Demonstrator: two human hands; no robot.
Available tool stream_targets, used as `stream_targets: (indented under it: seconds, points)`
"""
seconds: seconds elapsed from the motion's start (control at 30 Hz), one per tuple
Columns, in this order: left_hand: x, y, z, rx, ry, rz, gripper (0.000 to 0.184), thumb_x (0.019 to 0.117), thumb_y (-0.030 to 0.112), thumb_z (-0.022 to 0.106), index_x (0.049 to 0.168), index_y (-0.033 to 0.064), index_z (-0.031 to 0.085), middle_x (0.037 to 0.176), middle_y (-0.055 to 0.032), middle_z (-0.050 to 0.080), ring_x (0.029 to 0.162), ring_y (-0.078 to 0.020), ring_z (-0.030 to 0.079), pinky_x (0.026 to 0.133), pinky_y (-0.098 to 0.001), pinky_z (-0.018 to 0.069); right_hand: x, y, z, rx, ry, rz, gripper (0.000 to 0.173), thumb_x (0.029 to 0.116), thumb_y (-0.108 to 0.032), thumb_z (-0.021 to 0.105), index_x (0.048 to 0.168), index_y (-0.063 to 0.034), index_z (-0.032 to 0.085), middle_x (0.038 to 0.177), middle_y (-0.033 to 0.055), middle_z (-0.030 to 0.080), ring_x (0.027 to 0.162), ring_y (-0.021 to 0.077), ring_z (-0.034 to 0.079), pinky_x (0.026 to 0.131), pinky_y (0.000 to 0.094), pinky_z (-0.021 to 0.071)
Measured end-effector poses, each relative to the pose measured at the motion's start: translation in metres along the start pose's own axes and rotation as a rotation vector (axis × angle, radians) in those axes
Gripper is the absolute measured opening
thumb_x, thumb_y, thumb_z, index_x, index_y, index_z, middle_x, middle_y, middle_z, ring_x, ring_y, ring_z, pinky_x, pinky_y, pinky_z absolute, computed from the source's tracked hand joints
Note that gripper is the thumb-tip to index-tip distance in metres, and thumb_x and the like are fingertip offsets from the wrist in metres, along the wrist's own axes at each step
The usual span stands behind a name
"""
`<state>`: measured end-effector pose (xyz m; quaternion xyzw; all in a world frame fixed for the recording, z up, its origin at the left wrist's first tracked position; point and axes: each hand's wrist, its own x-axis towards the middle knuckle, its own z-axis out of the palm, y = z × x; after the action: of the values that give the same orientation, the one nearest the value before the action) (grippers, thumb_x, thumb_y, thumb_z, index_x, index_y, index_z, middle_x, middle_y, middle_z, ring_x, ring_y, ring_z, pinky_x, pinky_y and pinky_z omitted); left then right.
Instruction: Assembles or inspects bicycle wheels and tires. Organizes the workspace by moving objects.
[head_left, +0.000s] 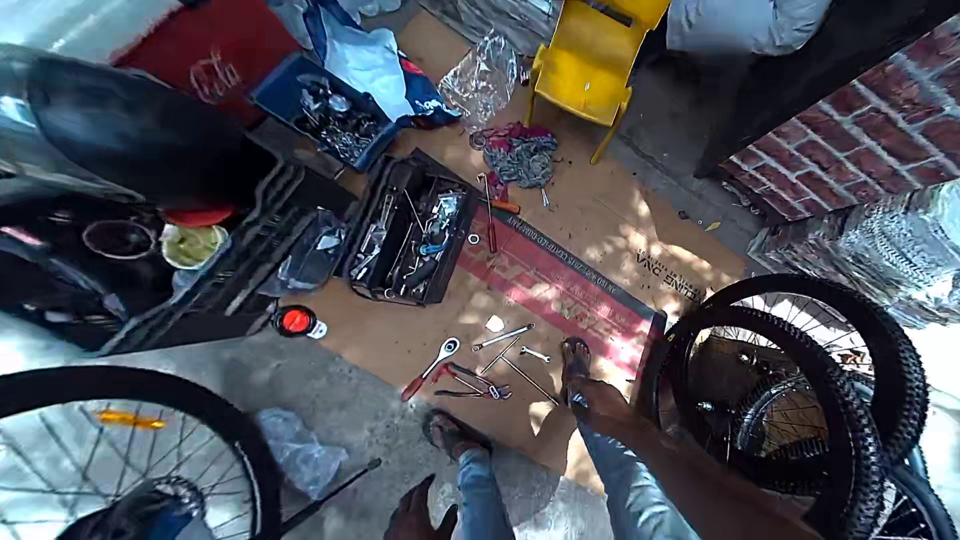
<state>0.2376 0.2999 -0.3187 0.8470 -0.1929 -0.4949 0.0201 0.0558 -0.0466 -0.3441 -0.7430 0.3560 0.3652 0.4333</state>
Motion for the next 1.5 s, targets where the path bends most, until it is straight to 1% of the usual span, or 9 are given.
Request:
stream_targets:
  seconds: [0.27,0.37,0.47,0.63,0.77,0.97,1.07,1.2,1.5]
  points:
    - [0.336,-0.109,0.034,0.234,0.147,0.078,0.118,0.0688,0.036,0.095,0.161,0.0034,0.028,0.16,-0.0325,0.032,0.144,-0.0529,0.036,0.11,-0.0719,0.0356,0.276,0.018,0.085,-0.276,0.276,-0.141,0.05,0.0924,-0.015,0.068,0.142,-0.016,0.06,0.141,0.0118,0.062,0.133,0.032,0.057,0.112,0.0532,0.0449]
    - [0.405,-0.115,0.048,0.253,0.093,0.066,0.113,0.0759,0.036,0.091,0.162,0.0035,0.024,0.155,-0.0333,0.039,0.141,-0.0534,0.041,0.109,-0.0719,0.0366,0.369,0.024,0.105,-0.51,0.248,-0.236,0.056,0.0895,-0.013,0.07,0.144,-0.0143,0.057,0.149,0.0167,0.054,0.14,0.0373,0.048,0.121,0.0572,0.0301]
    - [0.437,-0.107,0.068,0.259,0.072,0.029,0.085,0.0891,0.04,0.08,0.155,0.0048,0.039,0.139,-0.0365,0.052,0.126,-0.056,0.053,0.101,-0.0719,0.0426,0.427,0.021,0.121,-0.651,0.154,-0.262,0.048,0.0883,-0.005,0.071,0.135,-0.0141,0.064,0.137,0.0165,0.062,0.128,0.0391,0.057,0.107,0.0598,0.0442]
    - [0.451,-0.107,0.082,0.321,-0.075,-0.042,0.05,0.1018,0.041,0.061,0.13,-0.0008,0.057,0.119,-0.0331,0.065,0.112,-0.0537,0.063,0.091,-0.0713,0.0487,0.4,0.002,0.124,-0.415,0.14,-0.122,0.044,0.0953,-0.027,0.062,0.136,-0.0095,0.06,0.128,0.0159,0.063,0.094,0.0345,0.071,0.073,0.054,0.0587]
    - [0.419,-0.097,0.097,-0.107,-0.091,-0.178,0.04,0.1042,0.024,0.056,0.133,-0.0028,0.05,0.106,-0.0253,0.069,0.09,-0.0393,0.073,0.08,-0.0618,0.0587,0.332,0.034,0.14,0.081,0.404,0.067,0.03,0.0847,-0.038,0.072,0.096,-0.0108,0.066,0.075,0.0077,0.064,0.068,0.0271,0.064,0.058,0.0528,0.0511]
    - [0.372,-0.075,0.151,-0.795,0.132,-0.692,0.053,0.1031,0.038,0.062,0.131,-0.0055,0.049,0.089,-0.0169,0.06,0.064,-0.0241,0.062,0.063,-0.0436,0.057,0.295,0.052,0.203,0.159,0.213,0.267,0.029,0.0899,-0.042,0.072,0.106,-0.0176,0.076,0.103,0.0046,0.074,0.096,0.0246,0.071,0.083,0.0552,0.0562]
    - [0.392,-0.061,0.171,-1.097,0.16,-0.863,0.09,0.0916,0.06,0.068,0.15,0.0016,0.033,0.11,-0.0215,0.058,0.08,-0.0274,0.061,0.069,-0.0466,0.0554,0.328,0.055,0.23,0.069,0.117,0.344,0.044,0.0915,-0.043,0.072,0.131,-0.0221,0.068,0.13,0.0067,0.067,0.111,0.03,0.068,0.088,0.0582,0.0558]
    - [0.425,-0.033,0.185,-1.154,0.256,-0.871,0.096,0.0865,0.06,0.074,0.153,0.0024,0.035,0.144,-0.0267,0.051,0.128,-0.0405,0.055,0.099,-0.0619,0.0508,0.359,0.058,0.24,-0.024,0.101,0.327,0.034,0.0948,-0.03,0.066,0.128,-0.0228,0.069,0.123,0.008,0.071,0.109,0.0317,0.07,0.085,0.0591,0.0563]
    - [0.45,-0.043,0.168,-0.563,0.27,-0.752,0.092,0.0779,0.033,0.089,0.144,-0.0106,0.043,0.144,-0.0292,0.051,0.135,-0.0394,0.05,0.11,-0.0552,0.0438,0.312,0.062,0.194,0.128,0.217,0.341,0.021,0.0921,-0.019,0.064,0.109,-0.0095,0.071,0.117,0.013,0.067,0.099,0.0312,0.069,0.079,0.0559,0.0569]
